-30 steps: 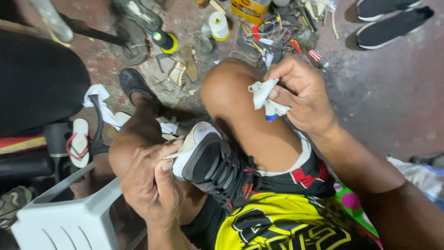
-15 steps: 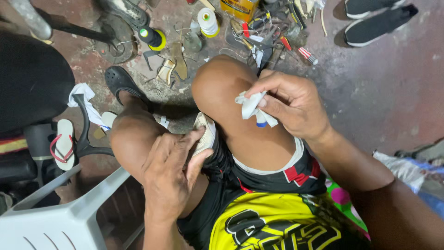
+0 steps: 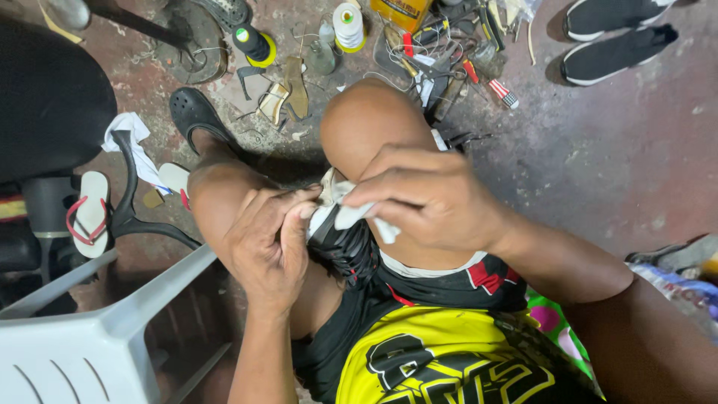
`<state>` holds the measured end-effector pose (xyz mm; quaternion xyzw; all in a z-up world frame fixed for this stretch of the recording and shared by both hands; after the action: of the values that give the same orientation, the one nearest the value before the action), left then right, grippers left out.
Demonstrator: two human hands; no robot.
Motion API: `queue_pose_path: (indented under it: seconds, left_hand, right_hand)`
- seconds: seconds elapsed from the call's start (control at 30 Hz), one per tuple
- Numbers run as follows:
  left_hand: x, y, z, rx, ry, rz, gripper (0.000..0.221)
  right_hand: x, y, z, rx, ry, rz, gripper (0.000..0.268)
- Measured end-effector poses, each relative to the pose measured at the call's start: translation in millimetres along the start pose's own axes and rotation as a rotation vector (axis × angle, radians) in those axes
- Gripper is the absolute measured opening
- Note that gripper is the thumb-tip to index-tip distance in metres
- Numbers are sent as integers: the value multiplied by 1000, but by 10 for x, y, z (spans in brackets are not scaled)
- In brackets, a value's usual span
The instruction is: The person applies adhesive from a bottle to a white shoe sole using a cloth and then presses the sole onto the bottom of a black and red sneaker.
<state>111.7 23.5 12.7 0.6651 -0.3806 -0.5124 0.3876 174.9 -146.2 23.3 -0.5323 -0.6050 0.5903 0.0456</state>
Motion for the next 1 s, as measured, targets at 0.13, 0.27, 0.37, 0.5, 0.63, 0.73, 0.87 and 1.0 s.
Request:
queue_pose_path:
  seconds: [0.13,0.27,0.37,0.5,0.63,0.73,0.87,1.0]
  left_hand:
    - [-28,-55,76,-9,47,88,7]
    - [-81,-72,116,-34,81,76,7]
    - [-97,-81,139,-31,85,94,7]
    - [-110,-140,161,-38,108,146,5]
    - [-136,-241,166,-81,130,181,7]
    - [-166,-301,165,-98,145,199,7]
    - [-179,-346,181,-113,173,237,8]
    - [-196,-332,180,-93,194,235,7]
  right_hand:
    - [229,-179,-178,-105,-71,196,35]
    - [346,-146,-272,-108,-190,142,33]
    - [418,-179,-278,-146,-245,206,32]
    - [543,-240,-302,-205,-318,301,30]
    - [663,-229,-333,-179,-395,321,26]
    - [743,-165,-410,-151,-452,290,21]
    - [853,-9,-484,-39,-588,265,17]
    - [793,-48,-537,-94,-597,221,22]
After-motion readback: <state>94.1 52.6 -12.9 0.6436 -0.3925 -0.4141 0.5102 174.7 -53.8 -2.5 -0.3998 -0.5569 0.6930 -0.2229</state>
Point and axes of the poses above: each hand's wrist, its own z-axis away from the middle knuckle, its own x-axis out of the palm, y = z × x, the point moved 9 cm from there along -z, towards the middle knuckle, and after that the axes turned 13 degrees about z, right-handed, at the moved point
